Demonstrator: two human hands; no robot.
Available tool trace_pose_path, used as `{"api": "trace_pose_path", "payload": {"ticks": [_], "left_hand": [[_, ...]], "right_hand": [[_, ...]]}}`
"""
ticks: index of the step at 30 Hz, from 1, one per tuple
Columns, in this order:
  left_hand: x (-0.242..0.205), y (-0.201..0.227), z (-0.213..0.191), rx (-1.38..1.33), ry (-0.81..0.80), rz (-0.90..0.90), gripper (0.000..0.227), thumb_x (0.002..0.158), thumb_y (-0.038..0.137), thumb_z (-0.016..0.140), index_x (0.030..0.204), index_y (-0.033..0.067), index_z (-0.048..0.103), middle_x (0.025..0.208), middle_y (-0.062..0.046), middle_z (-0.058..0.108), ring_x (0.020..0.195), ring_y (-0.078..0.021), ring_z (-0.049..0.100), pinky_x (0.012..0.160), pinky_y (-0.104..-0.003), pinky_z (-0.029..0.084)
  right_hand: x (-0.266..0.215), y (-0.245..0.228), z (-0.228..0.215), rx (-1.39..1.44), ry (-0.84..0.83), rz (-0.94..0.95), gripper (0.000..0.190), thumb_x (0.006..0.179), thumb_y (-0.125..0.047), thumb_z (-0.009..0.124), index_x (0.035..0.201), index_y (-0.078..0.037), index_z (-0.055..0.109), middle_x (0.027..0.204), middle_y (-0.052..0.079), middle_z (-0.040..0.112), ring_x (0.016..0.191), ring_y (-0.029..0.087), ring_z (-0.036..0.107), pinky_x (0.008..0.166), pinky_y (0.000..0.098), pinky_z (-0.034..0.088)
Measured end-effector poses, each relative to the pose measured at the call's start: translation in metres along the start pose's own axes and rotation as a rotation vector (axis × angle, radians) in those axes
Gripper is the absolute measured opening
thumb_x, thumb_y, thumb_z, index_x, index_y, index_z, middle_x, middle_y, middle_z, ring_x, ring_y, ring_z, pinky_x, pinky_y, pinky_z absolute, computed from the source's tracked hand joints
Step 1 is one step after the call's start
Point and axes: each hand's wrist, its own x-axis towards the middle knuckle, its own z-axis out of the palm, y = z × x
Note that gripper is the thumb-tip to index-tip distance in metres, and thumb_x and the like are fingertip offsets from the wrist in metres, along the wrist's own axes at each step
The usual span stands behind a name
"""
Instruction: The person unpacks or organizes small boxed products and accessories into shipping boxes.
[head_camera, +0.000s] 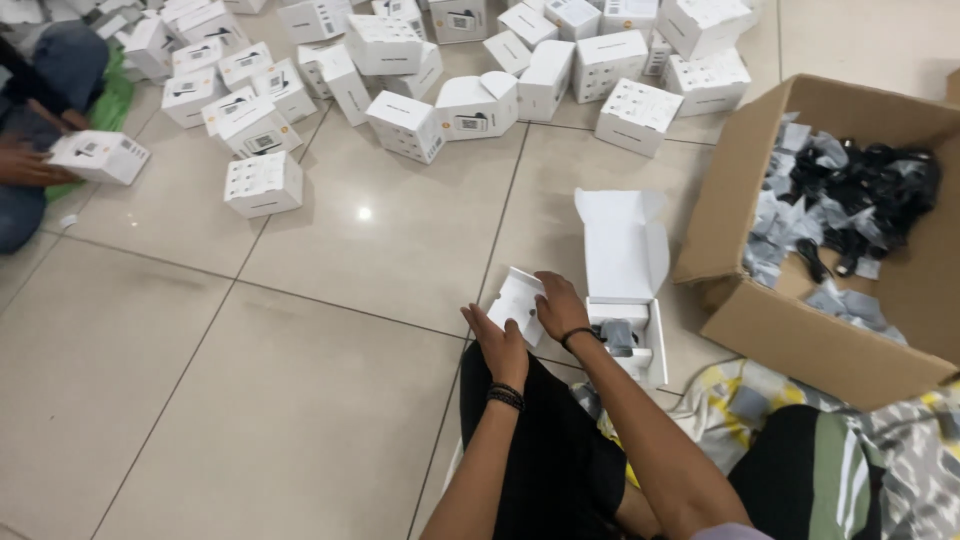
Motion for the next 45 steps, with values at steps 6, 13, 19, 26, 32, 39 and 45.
{"api": "trace_pose_path", "payload": {"ticks": [6, 13, 19, 26, 32, 39, 45], "left_hand": [[0.064, 0.016, -0.008, -0.138, -0.107, -0.468, 0.084, 0.091, 0.023, 0.057, 0.158, -0.0063, 0.016, 0.168, -0.028, 0.009, 0.157, -0.0391, 0.011, 0.126, -0.041, 0.019], [0.069, -0.034, 0.017, 0.1, -0.193, -0.349, 0.081, 0.091, 0.025, 0.057, 0.156, -0.0088, 0.022, 0.164, -0.026, 0.026, 0.151, -0.0385, 0.03, 0.123, -0.04, 0.026], [-0.003, 0.037, 0.009, -0.248, -0.234, -0.22, 0.067, 0.098, 0.026, 0.055, 0.155, 0.001, 0.03, 0.157, -0.019, 0.042, 0.138, -0.0292, 0.051, 0.11, -0.038, 0.045], [-0.058, 0.068, 0.023, -0.131, -0.44, 0.163, 0.038, 0.106, 0.023, 0.052, 0.136, 0.0049, 0.062, 0.132, -0.014, 0.065, 0.114, -0.0238, 0.067, 0.098, -0.036, 0.054], [-0.063, 0.05, 0.043, -0.12, -0.466, 0.134, 0.031, 0.1, 0.017, 0.063, 0.127, 0.0035, 0.069, 0.117, -0.013, 0.071, 0.095, -0.0202, 0.074, 0.085, -0.032, 0.059], [-0.062, 0.034, 0.049, -0.15, -0.456, -0.028, 0.029, 0.095, 0.016, 0.07, 0.12, 0.0017, 0.072, 0.107, -0.01, 0.075, 0.086, -0.0166, 0.074, 0.079, -0.031, 0.06], [-0.059, 0.002, 0.063, -0.086, -0.396, 0.108, 0.027, 0.092, 0.012, 0.073, 0.115, -0.0014, 0.075, 0.099, -0.009, 0.076, 0.079, -0.0156, 0.072, 0.073, -0.028, 0.059]], "right_hand": [[0.034, -0.019, 0.002, -0.202, -0.322, 0.322, 0.049, 0.093, -0.013, 0.063, 0.14, -0.008, 0.055, 0.133, 0.02, 0.062, 0.119, 0.038, 0.061, 0.1, 0.0471, 0.05], [0.011, -0.052, -0.05, -0.212, -0.045, 0.286, 0.028, 0.098, -0.013, 0.06, 0.124, -0.01, 0.069, 0.111, 0.017, 0.074, 0.101, 0.037, 0.07, 0.089, 0.0477, 0.055], [-0.043, -0.025, -0.111, 0.055, 0.408, 0.267, 0.027, 0.093, -0.017, 0.068, 0.117, -0.005, 0.072, 0.094, 0.018, 0.076, 0.086, 0.031, 0.075, 0.078, 0.041, 0.058], [-0.113, -0.013, -0.159, -0.069, 0.466, 0.454, 0.029, 0.093, -0.023, 0.071, 0.119, -0.01, 0.075, 0.089, 0.015, 0.076, 0.08, 0.03, 0.075, 0.074, 0.0411, 0.058], [-0.13, -0.013, -0.172, -0.238, 0.392, 0.482, 0.031, 0.092, -0.026, 0.072, 0.12, -0.015, 0.075, 0.089, 0.016, 0.075, 0.083, 0.035, 0.073, 0.075, 0.0445, 0.058], [-0.138, 0.012, -0.157, -0.253, 0.256, 0.498, 0.034, 0.092, -0.029, 0.069, 0.122, -0.014, 0.073, 0.09, 0.014, 0.076, 0.083, 0.035, 0.073, 0.075, 0.0458, 0.058], [-0.141, 0.018, -0.147, -0.349, 0.148, 0.458, 0.036, 0.096, -0.028, 0.063, 0.126, -0.01, 0.07, 0.099, 0.015, 0.076, 0.087, 0.036, 0.072, 0.077, 0.0473, 0.058]]}}
